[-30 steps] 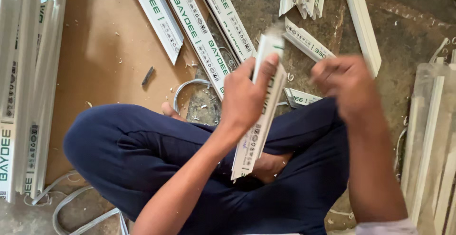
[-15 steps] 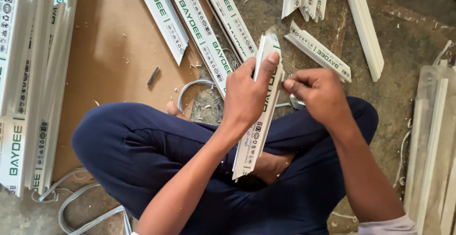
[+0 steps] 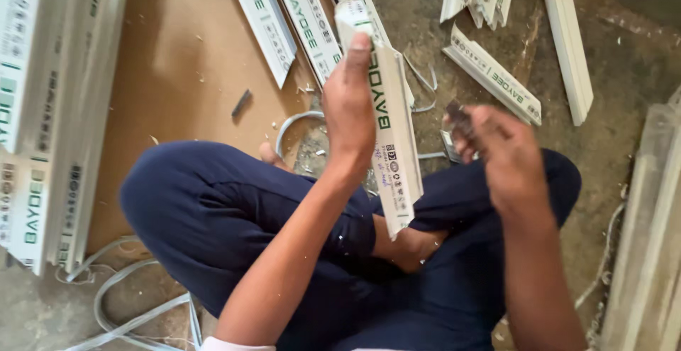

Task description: The person sits on the floor and uses a small blade to carefully peel protective film off white plastic profiles. They work on several pieces, removing the film from different sides and edges, then place the finished pieces aside.

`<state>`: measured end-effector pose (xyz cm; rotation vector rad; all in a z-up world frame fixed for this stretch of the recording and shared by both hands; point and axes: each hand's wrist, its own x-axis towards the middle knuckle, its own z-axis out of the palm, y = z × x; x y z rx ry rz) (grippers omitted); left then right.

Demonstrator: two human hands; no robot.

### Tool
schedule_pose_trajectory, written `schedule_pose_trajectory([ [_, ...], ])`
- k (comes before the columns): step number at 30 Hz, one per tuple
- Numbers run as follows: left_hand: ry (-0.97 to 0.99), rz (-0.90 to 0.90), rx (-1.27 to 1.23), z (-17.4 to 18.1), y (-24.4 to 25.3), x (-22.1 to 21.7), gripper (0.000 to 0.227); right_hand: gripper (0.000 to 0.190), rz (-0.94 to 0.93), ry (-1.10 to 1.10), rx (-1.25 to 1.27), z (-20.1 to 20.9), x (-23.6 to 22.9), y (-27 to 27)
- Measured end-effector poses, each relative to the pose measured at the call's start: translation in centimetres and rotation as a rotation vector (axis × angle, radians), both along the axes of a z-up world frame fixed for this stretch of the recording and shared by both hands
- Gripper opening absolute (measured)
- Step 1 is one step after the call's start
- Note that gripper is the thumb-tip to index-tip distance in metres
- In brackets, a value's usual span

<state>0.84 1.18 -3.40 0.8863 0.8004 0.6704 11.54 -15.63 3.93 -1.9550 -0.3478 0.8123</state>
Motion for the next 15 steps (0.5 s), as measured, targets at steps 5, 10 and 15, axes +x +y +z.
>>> schedule_pose_trajectory([
  [5,-0.225,0.065,-0.227,0.1,-0.2,0.0,0.062,0.031,0.014,0.023,0.137,-1.1,-3.0,-0.6],
  [10,-0.211,0.157,-0.148,0.4,-0.2,0.3,0.061,0.034,0.018,0.063,0.128,-1.2,-4.5,0.1],
  [15,-0.224,0.198,-0.203,0.0,-0.1,-0.2,0.061,0.029,0.081,-0.100,0.020,-0.7,-4.8,0.5],
])
